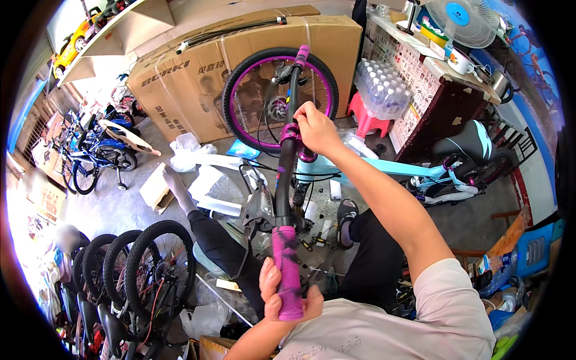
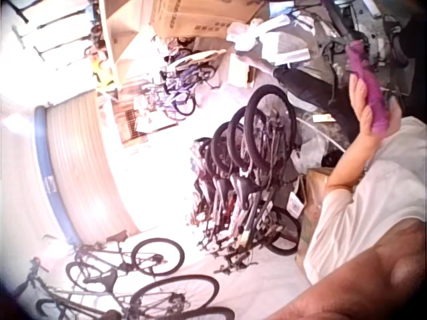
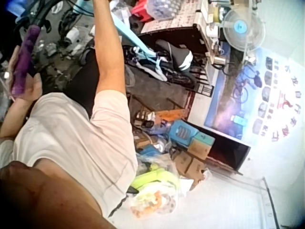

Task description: The person is assembling a bicycle by attaching the handlebars to the stem. They use a screwdriver to tighten the bolts on the stem and handlebar clamps, ensuring the handlebars are securely fastened. The person also adjusts the brake cables and shifter mechanisms on the handlebars.

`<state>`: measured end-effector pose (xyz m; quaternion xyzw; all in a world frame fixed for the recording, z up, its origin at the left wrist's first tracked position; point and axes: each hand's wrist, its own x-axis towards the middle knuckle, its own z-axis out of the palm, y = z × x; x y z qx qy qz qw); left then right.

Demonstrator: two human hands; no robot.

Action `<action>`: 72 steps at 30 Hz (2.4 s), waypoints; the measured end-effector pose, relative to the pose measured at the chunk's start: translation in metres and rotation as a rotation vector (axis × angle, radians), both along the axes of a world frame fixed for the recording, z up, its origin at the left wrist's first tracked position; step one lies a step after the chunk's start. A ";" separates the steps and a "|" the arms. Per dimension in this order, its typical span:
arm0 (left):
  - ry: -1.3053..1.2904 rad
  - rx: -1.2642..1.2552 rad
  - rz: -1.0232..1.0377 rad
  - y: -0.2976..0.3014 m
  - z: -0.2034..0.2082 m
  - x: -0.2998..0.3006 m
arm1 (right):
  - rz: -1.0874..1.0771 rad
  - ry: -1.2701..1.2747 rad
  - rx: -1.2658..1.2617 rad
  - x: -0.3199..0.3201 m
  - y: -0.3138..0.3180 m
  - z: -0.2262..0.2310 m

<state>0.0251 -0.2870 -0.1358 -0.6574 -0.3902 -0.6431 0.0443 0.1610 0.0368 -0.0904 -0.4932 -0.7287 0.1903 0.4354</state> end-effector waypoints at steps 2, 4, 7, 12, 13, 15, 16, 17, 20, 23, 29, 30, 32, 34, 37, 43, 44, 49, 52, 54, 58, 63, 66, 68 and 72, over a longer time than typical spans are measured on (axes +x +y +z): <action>0.048 -0.012 -0.017 0.000 -0.005 0.008 | 0.025 -0.018 0.008 0.001 0.005 0.001; 0.100 0.042 -0.091 0.003 -0.007 0.018 | 0.099 -0.024 0.015 0.001 0.013 -0.001; 0.168 0.143 -0.111 0.009 -0.015 0.040 | 0.234 -0.024 0.022 0.004 0.028 -0.001; 0.317 -0.494 -0.324 0.014 -0.055 0.021 | 0.338 -0.046 -0.070 0.005 0.041 0.000; 0.240 -0.665 -0.357 0.022 -0.063 0.009 | 0.338 -0.052 -0.076 0.006 0.041 0.000; -0.001 -0.745 -0.141 0.036 -0.082 -0.018 | 0.378 -0.045 -0.075 0.004 0.039 0.005; -0.016 -0.723 0.004 0.051 -0.096 -0.038 | 0.369 -0.084 -0.108 0.003 0.037 0.010; -0.008 -0.651 0.107 0.070 -0.097 -0.059 | 0.371 -0.088 -0.116 0.004 0.035 0.013; -0.174 -0.498 0.258 0.143 -0.050 -0.101 | 0.423 -0.117 -0.077 0.012 0.032 0.016; -0.378 -0.406 0.142 0.208 0.003 -0.114 | 0.440 -0.155 -0.075 0.008 0.028 0.017; -0.739 -0.712 -0.304 0.301 0.052 -0.096 | 0.586 -0.176 -0.062 0.006 -0.006 0.033; -0.832 -0.760 -0.352 0.302 0.054 -0.090 | 0.594 -0.187 -0.098 0.003 -0.012 0.038; -1.039 -0.812 -0.508 0.292 0.066 -0.068 | 0.595 -0.194 -0.161 0.006 -0.023 0.045; -1.062 -0.775 -0.550 0.282 0.058 -0.066 | 0.610 -0.227 -0.150 0.003 -0.025 0.045; -1.116 -0.751 -0.543 0.261 0.051 -0.071 | 0.642 -0.323 -0.144 0.002 -0.022 0.047; -1.123 -0.661 -0.524 0.252 0.048 -0.057 | 0.305 -0.193 0.158 -0.071 0.049 0.123; -1.165 -0.646 -0.537 0.253 0.045 -0.055 | 0.350 -0.201 0.243 -0.094 0.073 0.135; -1.003 -0.629 -0.461 0.268 0.040 -0.048 | 0.090 -0.759 0.167 -0.165 0.151 0.139; -1.044 -0.657 -0.403 0.273 0.043 -0.051 | 0.142 -0.765 0.016 -0.173 0.156 0.134; -1.037 -0.712 -0.376 0.275 0.047 -0.047 | 0.137 -0.813 -0.062 -0.171 0.151 0.135; -1.043 -0.675 -0.488 0.273 0.048 -0.039 | 0.139 -0.796 0.028 -0.163 0.165 0.128; -1.441 -0.741 -1.055 0.276 0.054 -0.062 | 0.185 -0.653 -0.141 -0.172 0.147 0.134; -1.660 -0.711 -1.134 0.290 0.048 -0.079 | 0.236 -0.666 -0.185 -0.181 0.141 0.135; -1.698 -0.690 -1.127 0.298 0.043 -0.081 | 0.277 -0.639 -0.157 -0.187 0.136 0.131; -1.697 -0.639 -1.201 0.304 0.041 -0.082 | 0.287 -0.622 -0.085 -0.193 0.139 0.131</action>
